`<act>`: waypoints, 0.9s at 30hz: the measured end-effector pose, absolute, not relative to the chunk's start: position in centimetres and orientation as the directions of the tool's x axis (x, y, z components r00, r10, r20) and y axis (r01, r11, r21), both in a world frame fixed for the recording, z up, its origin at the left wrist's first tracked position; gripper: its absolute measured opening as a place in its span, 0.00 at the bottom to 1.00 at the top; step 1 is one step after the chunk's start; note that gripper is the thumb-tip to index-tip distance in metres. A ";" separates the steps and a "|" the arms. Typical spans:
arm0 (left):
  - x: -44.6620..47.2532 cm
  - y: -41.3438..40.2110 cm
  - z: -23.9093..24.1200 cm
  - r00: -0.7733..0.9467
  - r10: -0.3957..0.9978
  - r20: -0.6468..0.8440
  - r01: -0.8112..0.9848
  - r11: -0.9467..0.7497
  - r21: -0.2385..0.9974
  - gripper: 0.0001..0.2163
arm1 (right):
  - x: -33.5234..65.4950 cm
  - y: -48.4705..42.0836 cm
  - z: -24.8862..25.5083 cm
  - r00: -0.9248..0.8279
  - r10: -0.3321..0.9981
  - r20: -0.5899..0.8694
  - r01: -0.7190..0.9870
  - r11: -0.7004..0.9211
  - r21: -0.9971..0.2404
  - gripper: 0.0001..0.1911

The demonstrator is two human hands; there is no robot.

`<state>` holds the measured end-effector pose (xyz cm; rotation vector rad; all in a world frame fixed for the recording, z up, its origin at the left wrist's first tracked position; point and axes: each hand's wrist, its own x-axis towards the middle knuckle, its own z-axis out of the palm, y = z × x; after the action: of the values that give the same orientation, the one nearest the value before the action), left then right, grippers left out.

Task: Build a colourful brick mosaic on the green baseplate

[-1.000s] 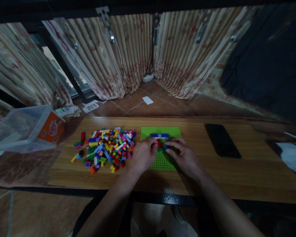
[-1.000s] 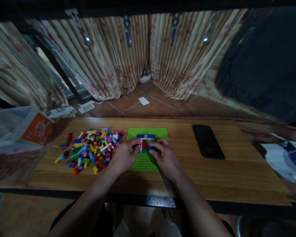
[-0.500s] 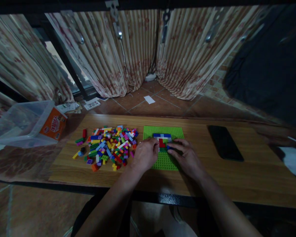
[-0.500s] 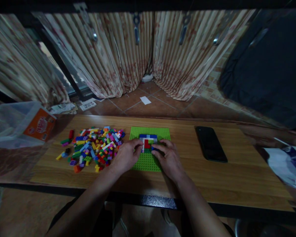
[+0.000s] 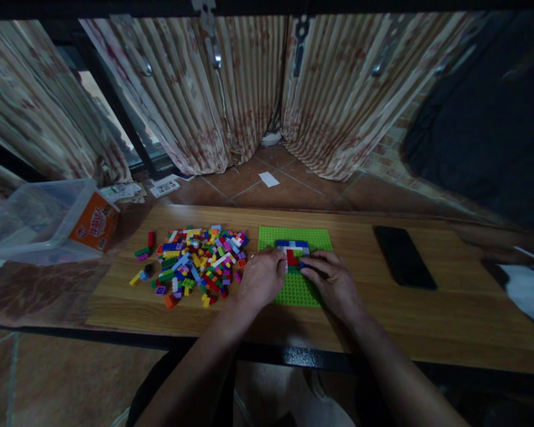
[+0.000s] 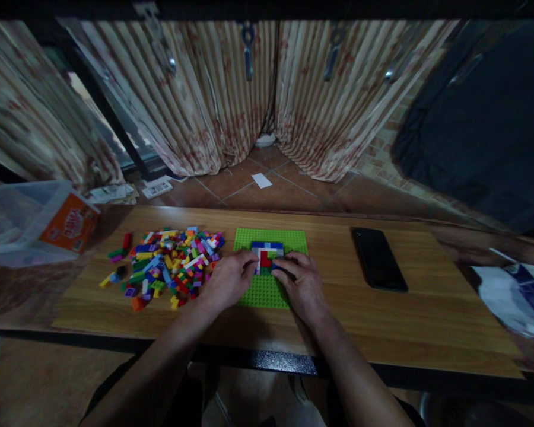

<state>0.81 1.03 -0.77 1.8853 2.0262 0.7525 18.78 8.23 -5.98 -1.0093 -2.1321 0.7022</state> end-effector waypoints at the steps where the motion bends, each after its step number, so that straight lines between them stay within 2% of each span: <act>1: 0.8 1.0 -0.7 -0.114 0.982 0.150 0.841 0.015 0.541 0.09 | 18.8 8.2 -5.9 -0.482 0.808 0.339 0.452 0.561 -0.693 0.14; 8: 1.1 0.9 -1.1 -0.045 0.979 0.196 0.838 -0.070 0.541 0.10 | 19.3 8.4 -4.8 -0.574 0.752 0.324 0.456 0.622 -0.637 0.15; 16: 1.7 1.1 -1.7 0.046 0.976 0.213 0.875 -0.142 0.463 0.12 | 19.1 8.5 -4.4 -0.589 0.748 0.307 0.469 0.626 -0.623 0.13; 27: 2.4 1.4 -2.1 0.031 0.974 0.225 0.885 -0.132 0.447 0.10 | 19.0 8.1 -3.9 -0.596 0.743 0.306 0.477 0.633 -0.610 0.14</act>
<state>2.42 1.38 -2.10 2.1156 1.9382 0.7188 18.97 8.12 -3.92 -0.9515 -2.3108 0.6458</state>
